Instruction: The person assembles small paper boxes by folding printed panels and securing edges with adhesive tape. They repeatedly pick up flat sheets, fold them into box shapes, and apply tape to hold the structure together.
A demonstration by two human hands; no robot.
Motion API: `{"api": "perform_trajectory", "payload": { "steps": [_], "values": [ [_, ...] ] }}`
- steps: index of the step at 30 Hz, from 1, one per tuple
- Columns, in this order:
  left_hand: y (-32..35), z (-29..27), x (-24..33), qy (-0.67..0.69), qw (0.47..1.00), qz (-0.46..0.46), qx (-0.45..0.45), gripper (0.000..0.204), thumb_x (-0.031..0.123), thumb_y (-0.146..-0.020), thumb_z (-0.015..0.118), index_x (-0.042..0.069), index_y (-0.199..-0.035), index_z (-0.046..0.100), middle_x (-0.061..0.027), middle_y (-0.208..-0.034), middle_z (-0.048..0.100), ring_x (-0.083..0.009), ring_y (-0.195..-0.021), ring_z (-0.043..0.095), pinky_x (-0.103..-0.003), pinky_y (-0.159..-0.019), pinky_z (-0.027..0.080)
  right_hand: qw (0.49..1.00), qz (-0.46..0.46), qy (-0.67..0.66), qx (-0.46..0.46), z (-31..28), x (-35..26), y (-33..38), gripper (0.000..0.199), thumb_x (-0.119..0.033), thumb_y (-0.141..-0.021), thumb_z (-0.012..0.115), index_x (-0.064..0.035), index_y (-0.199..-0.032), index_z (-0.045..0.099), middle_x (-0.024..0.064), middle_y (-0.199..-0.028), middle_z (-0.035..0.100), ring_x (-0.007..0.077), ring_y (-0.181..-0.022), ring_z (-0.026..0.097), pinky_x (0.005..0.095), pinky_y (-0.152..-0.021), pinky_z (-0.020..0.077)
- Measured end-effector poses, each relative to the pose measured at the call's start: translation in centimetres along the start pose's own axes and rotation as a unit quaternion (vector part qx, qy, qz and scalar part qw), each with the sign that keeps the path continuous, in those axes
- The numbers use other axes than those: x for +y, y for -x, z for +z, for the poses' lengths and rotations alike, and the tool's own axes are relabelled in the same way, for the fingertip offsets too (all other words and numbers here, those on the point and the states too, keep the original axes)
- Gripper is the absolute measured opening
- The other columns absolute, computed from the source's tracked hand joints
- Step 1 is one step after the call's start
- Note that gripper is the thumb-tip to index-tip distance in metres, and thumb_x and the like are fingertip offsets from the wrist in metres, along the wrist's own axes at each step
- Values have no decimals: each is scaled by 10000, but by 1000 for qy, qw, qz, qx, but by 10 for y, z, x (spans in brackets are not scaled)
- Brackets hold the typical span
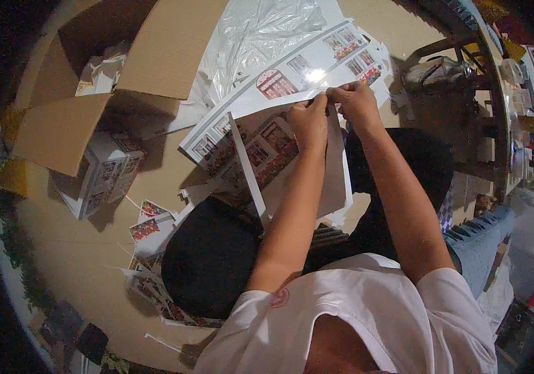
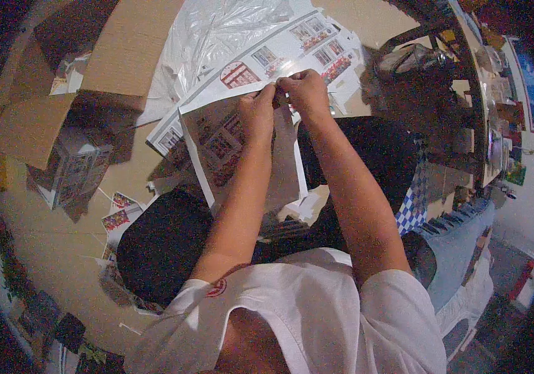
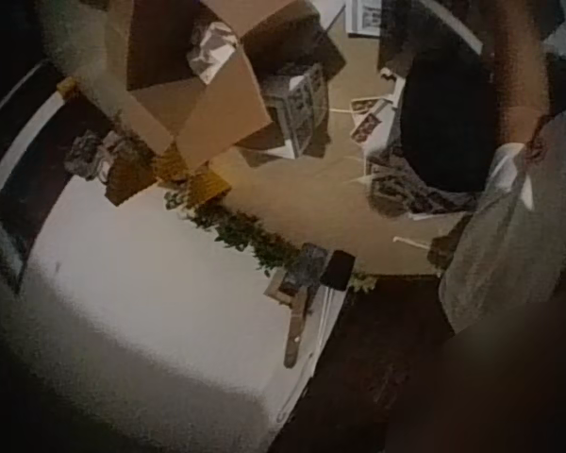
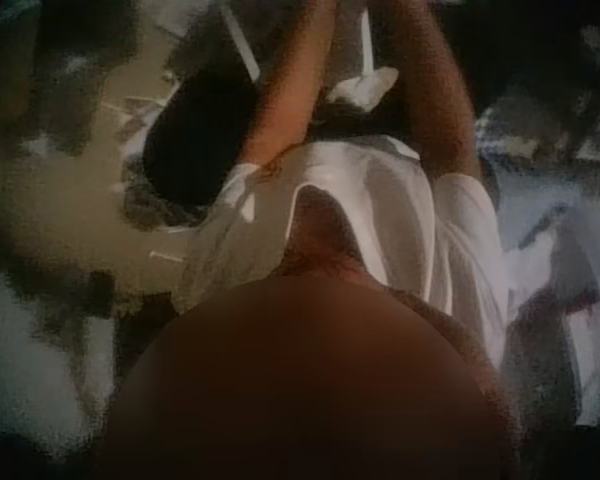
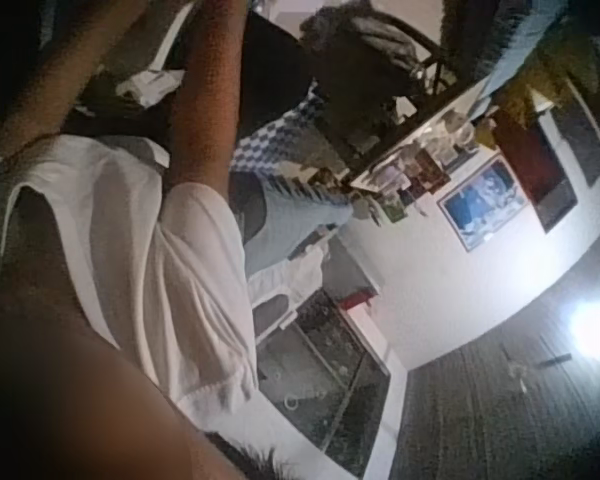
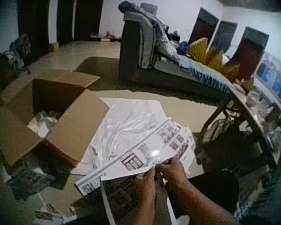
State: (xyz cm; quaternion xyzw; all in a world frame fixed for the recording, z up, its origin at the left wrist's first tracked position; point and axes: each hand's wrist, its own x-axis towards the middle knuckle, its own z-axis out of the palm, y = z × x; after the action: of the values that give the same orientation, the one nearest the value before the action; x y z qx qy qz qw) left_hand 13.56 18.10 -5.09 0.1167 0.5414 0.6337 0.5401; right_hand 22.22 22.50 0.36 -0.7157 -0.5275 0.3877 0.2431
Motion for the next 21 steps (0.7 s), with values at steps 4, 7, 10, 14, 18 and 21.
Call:
{"api": "perform_trajectory", "payload": {
  "steps": [4, 7, 10, 14, 18, 21],
  "values": [
    [-3, -2, -1, -18, 1000, 2, 5, 180, 128, -794, 662, -40, -853, 689, -59, -776, 671, -115, -624, 591, -279, -565, 476, 997, 8, 40, -60, -6, -8, -8, 281, -195, -736, 729, 65, -815, 658, 129, -672, 670, 161, -512, 620, 292, -451, 495],
    [0, -3, 4, -47, 999, -10, 5, 201, 138, -774, 665, -49, -848, 683, -65, -778, 672, -125, -625, 600, -289, -571, 487, 994, 14, 43, -95, -10, -12, -8, 315, -203, -753, 717, 78, -887, 665, 132, -686, 677, 163, -514, 624, 291, -451, 501],
    [11, -4, 21, -110, 994, -16, 12, 224, 149, -757, 670, -57, -841, 678, -70, -777, 673, -136, -637, 611, -299, -581, 494, 992, 14, 53, -118, -16, -12, -7, 327, -220, -791, 695, 78, -924, 671, 132, -697, 683, 163, -512, 623, 288, -448, 496],
    [12, 0, 17, -8, 999, 30, 15, 258, 166, -765, 612, -79, -690, 640, -95, -643, 644, -147, -554, 572, -322, -544, 455, 989, 1, 42, -145, -17, -5, -4, 307, -227, -837, 662, 65, -927, 675, 128, -695, 681, 159, -513, 618, 283, -449, 485],
    [8, 1, 4, -53, 997, 43, 33, 243, 147, -769, 615, -74, -668, 625, -64, -613, 613, -128, -535, 541, -322, -516, 438, 985, 16, 70, -160, -23, -3, 7, 330, -221, -836, 664, 66, -997, 652, 125, -709, 683, 160, -542, 626, 285, -471, 485],
    [2, -5, -8, -31, 999, 21, -1, 224, 159, -781, 650, -62, -764, 619, -66, -699, 631, -135, -598, 576, -320, -553, 467, 969, 17, 132, -207, -31, 15, 15, 367, -199, -818, 675, 74, -1056, 617, 123, -717, 680, 172, -568, 629, 302, -499, 490]
  ]
}}
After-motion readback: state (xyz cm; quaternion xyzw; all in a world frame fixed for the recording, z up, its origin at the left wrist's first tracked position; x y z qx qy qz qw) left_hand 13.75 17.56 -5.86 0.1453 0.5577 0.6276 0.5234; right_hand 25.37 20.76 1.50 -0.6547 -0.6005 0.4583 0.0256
